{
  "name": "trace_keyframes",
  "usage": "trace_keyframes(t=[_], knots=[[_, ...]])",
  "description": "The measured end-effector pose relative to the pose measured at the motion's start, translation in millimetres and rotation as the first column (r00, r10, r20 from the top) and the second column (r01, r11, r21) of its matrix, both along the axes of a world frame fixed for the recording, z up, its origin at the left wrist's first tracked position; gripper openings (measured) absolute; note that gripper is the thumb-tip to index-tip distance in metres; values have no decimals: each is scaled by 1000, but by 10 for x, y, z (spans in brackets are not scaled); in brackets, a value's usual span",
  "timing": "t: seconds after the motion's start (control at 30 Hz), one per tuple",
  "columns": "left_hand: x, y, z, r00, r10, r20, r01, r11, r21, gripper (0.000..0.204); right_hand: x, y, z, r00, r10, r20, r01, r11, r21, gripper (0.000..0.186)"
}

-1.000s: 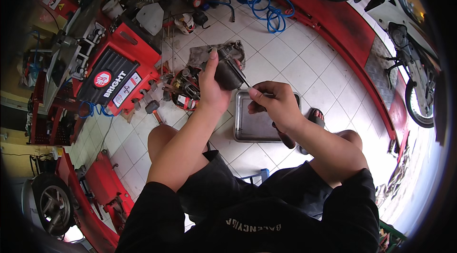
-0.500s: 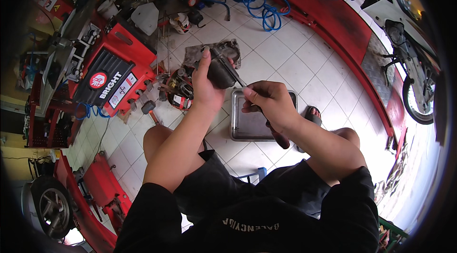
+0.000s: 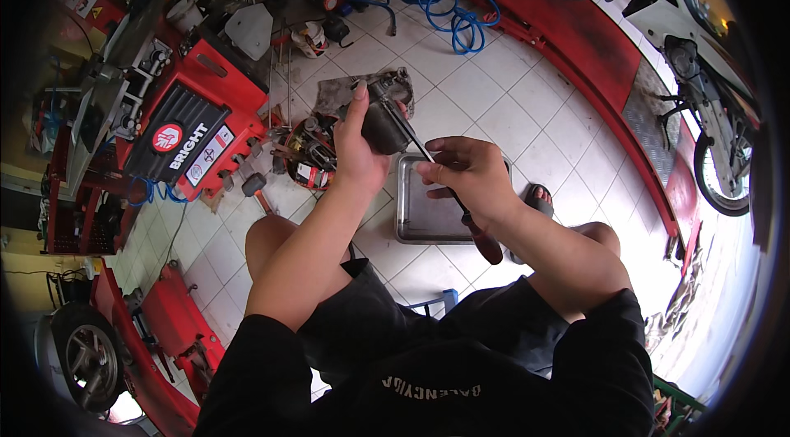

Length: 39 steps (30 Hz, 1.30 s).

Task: The person sits on a low stool in a workshop, holding a cylindrical mechanical part in their left hand and using a screwdriver in their right hand to pry and scrape at the part's surface. They repeatedly rotate the part to access different sides, occasionally wiping it with a rag and placing small components into a metal tray.

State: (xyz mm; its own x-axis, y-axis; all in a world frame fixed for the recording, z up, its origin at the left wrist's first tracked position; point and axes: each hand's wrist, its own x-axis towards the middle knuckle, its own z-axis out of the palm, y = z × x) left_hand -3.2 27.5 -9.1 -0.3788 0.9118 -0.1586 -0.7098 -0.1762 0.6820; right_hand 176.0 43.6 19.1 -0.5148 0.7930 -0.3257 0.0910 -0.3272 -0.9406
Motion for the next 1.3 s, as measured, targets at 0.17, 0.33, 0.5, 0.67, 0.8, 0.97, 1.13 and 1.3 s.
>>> trace_keyframes(t=[0.17,0.33,0.5,0.67,0.8,0.97,1.13,1.3], knots=[[-44,4,-41,1000,-28,-6,28,1000,3,48,15,29,146,999,33,-21,-36,987,-157,39],[-15,-11,-34,999,-51,2,51,999,-18,50,1,12,70,996,51,-75,-56,996,-68,37],[-22,-3,-42,999,-26,44,27,999,-30,49,20,1,31,991,26,-132,-35,997,-67,37],[-20,-3,-40,998,-13,69,15,999,-33,48,16,52,98,994,6,-113,-31,976,-214,39],[0,-20,-12,998,-50,46,52,998,-44,48,9,-26,23,997,35,-74,-36,999,-14,39],[2,-10,-31,997,-36,68,38,999,-23,47,8,-32,45,989,-1,-151,-15,995,-102,43],[7,-4,-29,998,-35,55,36,999,-14,46,10,-19,89,980,-48,-193,13,984,-179,44],[12,4,-41,998,-35,57,36,999,-28,47,4,-43,67,989,-27,-146,15,997,-82,41]])
